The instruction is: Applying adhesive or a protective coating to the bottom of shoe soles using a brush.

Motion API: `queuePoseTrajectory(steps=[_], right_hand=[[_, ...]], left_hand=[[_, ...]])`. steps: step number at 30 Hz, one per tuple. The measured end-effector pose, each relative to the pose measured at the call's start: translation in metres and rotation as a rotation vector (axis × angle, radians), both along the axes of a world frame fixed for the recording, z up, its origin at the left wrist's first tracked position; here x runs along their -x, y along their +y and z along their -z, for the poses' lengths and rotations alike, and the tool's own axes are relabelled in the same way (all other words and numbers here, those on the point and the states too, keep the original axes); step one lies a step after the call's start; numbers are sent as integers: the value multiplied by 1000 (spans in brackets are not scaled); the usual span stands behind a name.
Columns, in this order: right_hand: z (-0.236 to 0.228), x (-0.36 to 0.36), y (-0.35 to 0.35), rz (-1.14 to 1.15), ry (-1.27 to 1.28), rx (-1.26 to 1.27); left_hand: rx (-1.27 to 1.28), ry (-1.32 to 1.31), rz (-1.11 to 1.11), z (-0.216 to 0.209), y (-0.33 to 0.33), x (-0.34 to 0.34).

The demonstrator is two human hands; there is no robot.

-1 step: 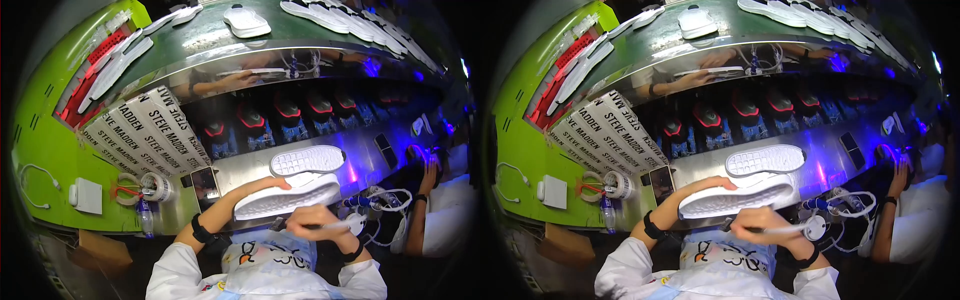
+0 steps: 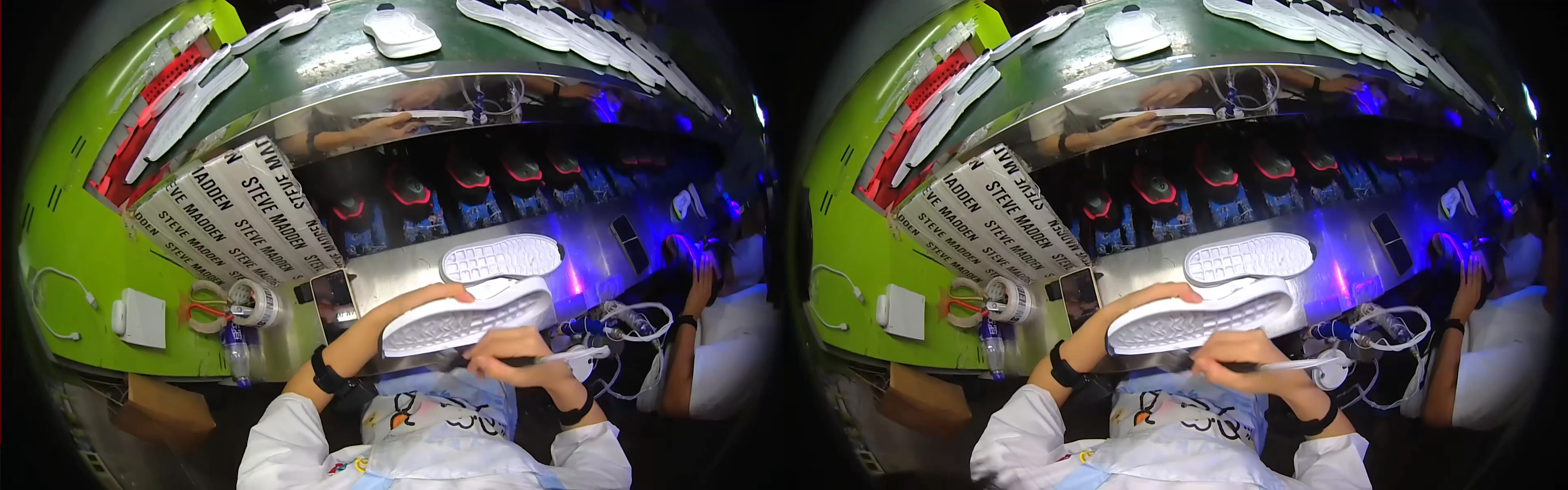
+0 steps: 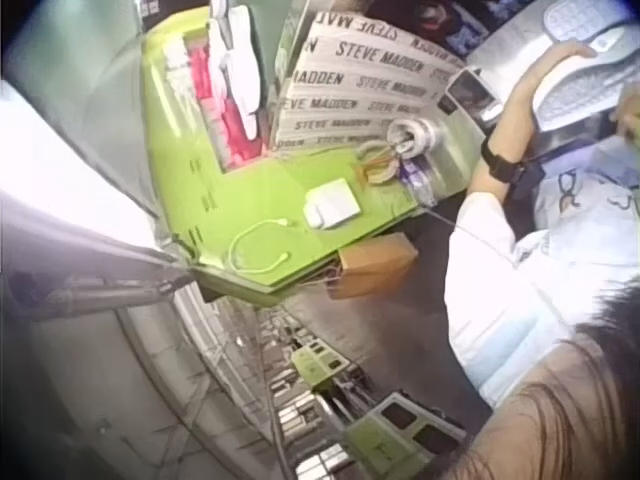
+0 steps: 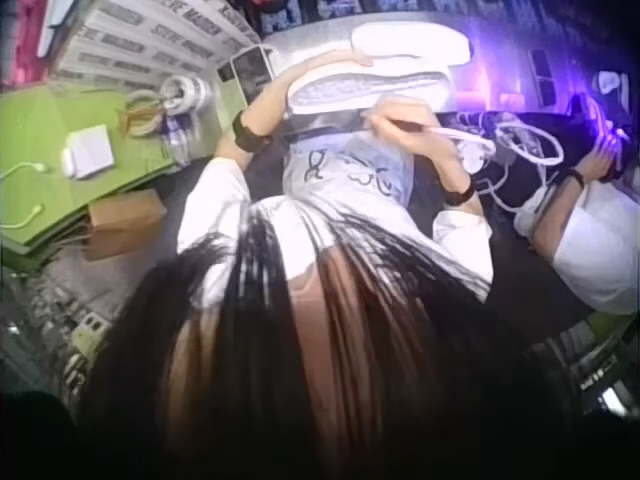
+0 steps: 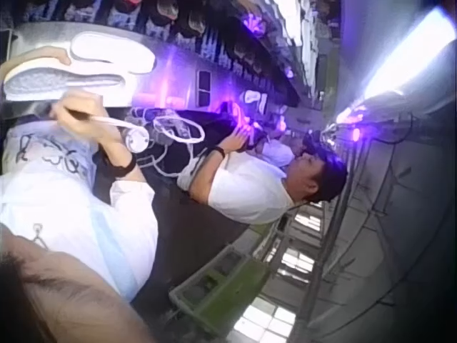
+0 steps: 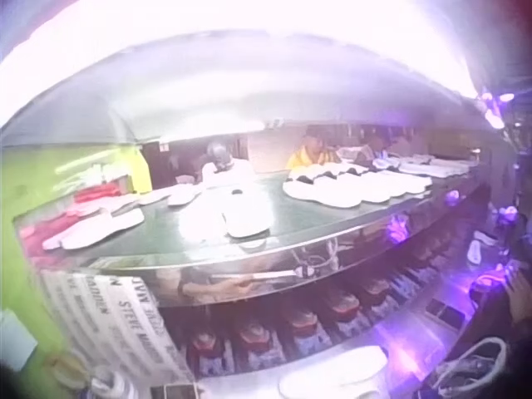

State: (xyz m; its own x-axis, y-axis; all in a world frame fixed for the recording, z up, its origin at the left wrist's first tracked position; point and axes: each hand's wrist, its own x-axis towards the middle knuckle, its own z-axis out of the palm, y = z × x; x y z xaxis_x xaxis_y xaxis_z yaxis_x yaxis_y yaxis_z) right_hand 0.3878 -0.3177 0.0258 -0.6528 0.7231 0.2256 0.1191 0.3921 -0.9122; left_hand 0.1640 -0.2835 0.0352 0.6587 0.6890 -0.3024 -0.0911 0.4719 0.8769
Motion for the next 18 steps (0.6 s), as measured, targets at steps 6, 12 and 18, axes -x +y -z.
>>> queuePoseTrajectory(steps=[6,12,18], right_hand=[[19,-31,0,6,-160,-51],[31,-53,4,163,-233,-140],[6,-22,-3,436,30,-189]], left_hand=[[-96,306,0,-11,7,0],[114,185,-139,0,3,12],[529,-859,-3,51,9,5]])
